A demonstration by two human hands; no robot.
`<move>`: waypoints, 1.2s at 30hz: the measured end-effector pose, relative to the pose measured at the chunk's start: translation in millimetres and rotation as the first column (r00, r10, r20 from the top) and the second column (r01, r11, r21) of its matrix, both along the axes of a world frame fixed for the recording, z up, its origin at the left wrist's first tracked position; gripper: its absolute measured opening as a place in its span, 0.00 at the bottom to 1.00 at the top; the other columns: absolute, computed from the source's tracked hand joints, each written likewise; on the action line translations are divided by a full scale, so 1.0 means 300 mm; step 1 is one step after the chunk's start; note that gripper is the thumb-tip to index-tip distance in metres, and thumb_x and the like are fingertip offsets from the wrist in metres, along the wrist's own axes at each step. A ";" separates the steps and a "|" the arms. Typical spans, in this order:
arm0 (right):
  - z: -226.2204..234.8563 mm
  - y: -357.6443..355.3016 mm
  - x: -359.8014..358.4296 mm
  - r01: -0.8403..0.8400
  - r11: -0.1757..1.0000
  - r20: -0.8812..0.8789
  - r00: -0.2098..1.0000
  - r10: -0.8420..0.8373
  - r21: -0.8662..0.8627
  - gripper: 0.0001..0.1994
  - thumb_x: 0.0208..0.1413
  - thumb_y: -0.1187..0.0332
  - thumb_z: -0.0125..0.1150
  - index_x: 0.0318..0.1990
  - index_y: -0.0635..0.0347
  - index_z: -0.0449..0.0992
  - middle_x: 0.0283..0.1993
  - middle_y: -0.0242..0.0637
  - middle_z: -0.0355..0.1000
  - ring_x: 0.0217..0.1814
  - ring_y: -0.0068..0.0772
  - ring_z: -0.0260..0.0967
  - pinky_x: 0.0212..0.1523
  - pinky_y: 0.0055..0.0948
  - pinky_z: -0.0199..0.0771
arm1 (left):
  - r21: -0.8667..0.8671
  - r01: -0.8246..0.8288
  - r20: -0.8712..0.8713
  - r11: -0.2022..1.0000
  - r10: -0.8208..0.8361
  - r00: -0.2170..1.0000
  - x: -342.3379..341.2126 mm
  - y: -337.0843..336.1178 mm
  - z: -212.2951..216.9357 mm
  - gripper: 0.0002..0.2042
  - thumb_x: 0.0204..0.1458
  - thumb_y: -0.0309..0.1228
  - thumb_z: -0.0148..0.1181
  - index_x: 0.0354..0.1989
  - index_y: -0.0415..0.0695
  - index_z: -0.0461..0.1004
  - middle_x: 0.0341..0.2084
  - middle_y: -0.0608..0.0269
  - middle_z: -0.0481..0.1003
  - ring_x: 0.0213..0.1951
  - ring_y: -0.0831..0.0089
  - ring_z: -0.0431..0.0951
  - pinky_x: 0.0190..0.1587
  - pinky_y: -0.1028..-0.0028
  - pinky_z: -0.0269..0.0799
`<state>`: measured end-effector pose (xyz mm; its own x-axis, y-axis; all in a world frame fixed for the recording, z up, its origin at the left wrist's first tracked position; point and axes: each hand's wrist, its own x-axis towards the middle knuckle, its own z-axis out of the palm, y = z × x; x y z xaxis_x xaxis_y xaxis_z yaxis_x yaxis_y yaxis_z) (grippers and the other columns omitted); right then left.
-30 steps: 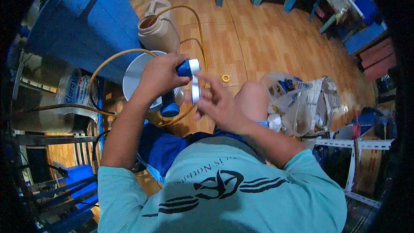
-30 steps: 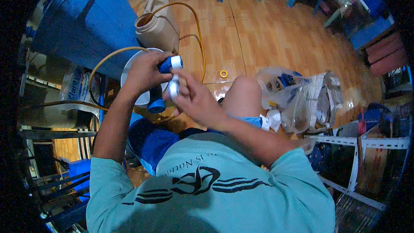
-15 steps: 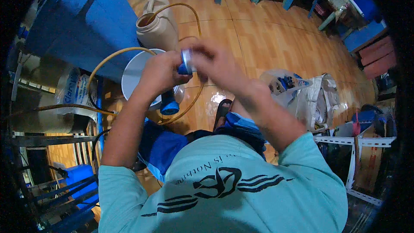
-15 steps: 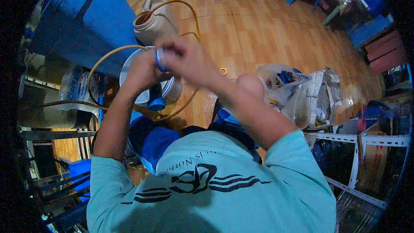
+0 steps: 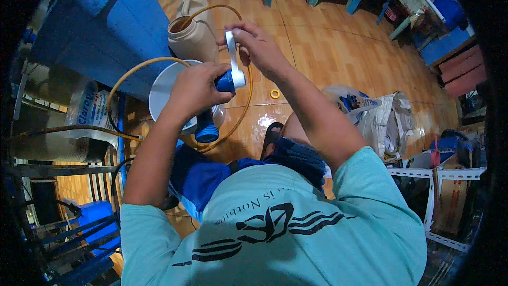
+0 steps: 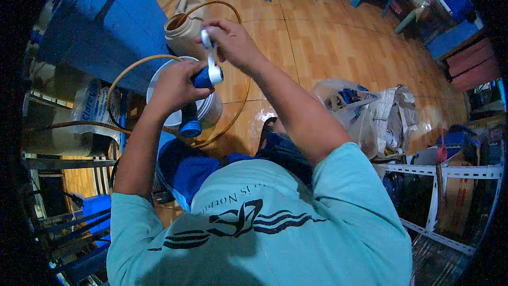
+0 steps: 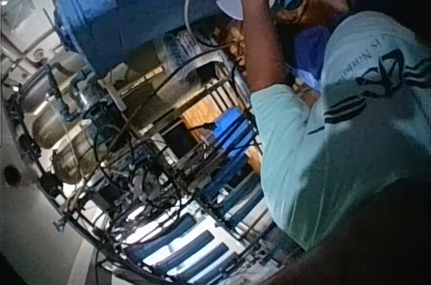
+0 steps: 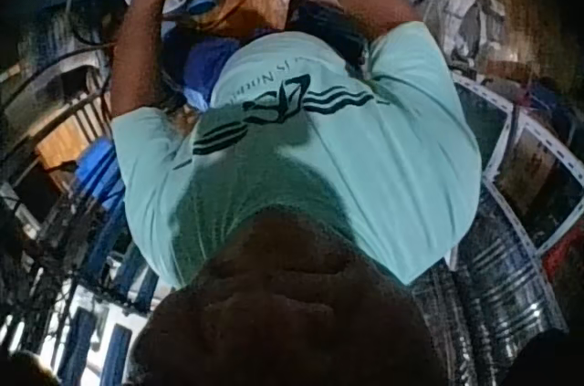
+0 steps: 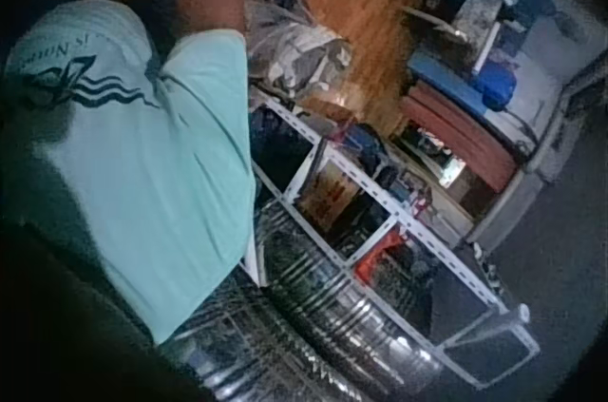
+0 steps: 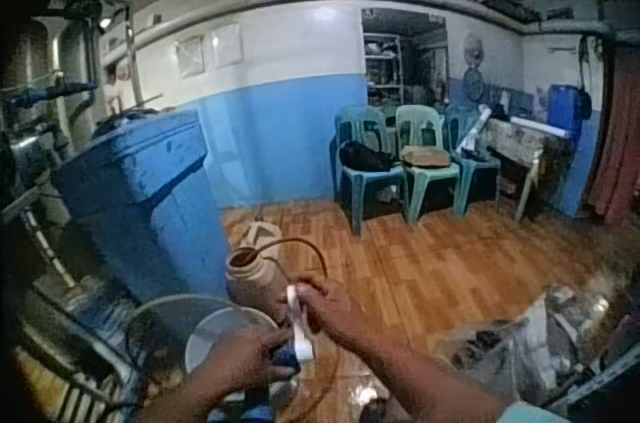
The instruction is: The person sits on the floor and wraps white thread seal tape around the threads of blue plastic plumbing fittings. The person handles multiple fittings, including an elbow and a straight connector, and also picks up a yellow ring from the floor.
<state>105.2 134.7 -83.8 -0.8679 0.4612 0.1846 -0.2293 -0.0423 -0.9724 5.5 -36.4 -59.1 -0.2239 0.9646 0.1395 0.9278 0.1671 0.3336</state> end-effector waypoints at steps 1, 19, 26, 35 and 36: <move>-0.095 0.012 0.012 -0.031 0.998 0.069 0.997 0.027 0.058 0.17 0.64 0.65 0.53 0.57 0.61 0.69 0.38 0.37 0.77 0.34 0.23 0.74 0.33 0.26 0.75 | 0.004 0.012 0.012 1.000 -0.012 1.000 -0.003 0.000 0.007 0.24 0.35 0.37 0.73 0.46 0.46 0.79 0.33 0.51 0.78 0.38 0.54 0.78 0.42 0.61 0.73; -0.415 -0.259 0.227 -0.004 0.998 0.166 0.986 -0.005 0.059 0.20 0.65 0.62 0.52 0.61 0.60 0.67 0.44 0.37 0.79 0.31 0.22 0.73 0.33 0.25 0.76 | -0.010 0.023 0.033 1.000 -0.023 0.999 -0.058 -0.019 -0.038 0.26 0.35 0.35 0.73 0.48 0.50 0.78 0.36 0.54 0.79 0.39 0.54 0.79 0.42 0.61 0.74; 0.033 -0.058 0.070 -0.064 0.997 -0.016 0.998 0.063 -0.051 0.16 0.64 0.65 0.51 0.55 0.61 0.71 0.37 0.36 0.76 0.31 0.20 0.72 0.29 0.25 0.73 | -0.032 0.035 0.071 0.999 -0.032 0.997 -0.020 -0.025 -0.042 0.24 0.35 0.35 0.73 0.46 0.49 0.79 0.34 0.54 0.79 0.39 0.55 0.79 0.42 0.62 0.73; -0.049 -0.355 0.287 -0.044 0.991 0.033 0.998 0.048 -0.130 0.18 0.66 0.62 0.51 0.58 0.61 0.69 0.41 0.38 0.75 0.34 0.24 0.73 0.30 0.25 0.74 | -0.098 -0.040 0.051 0.994 0.046 0.998 -0.060 -0.031 -0.068 0.25 0.34 0.34 0.75 0.46 0.48 0.79 0.35 0.52 0.79 0.40 0.53 0.79 0.43 0.60 0.73; 0.003 -0.251 0.232 -0.097 0.990 0.082 0.993 0.089 0.105 0.18 0.66 0.61 0.50 0.58 0.60 0.69 0.43 0.38 0.75 0.35 0.23 0.73 0.30 0.25 0.74 | -0.127 -0.042 0.045 0.991 0.048 0.998 -0.039 -0.035 -0.045 0.25 0.34 0.35 0.75 0.46 0.48 0.79 0.35 0.52 0.79 0.39 0.53 0.79 0.42 0.60 0.73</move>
<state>174.8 59.5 -83.0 -0.9197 0.3586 0.1599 -0.1534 0.0467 -0.9871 -6.1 -47.0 -72.7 -0.2710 0.9625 0.0060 0.9019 0.2518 0.3511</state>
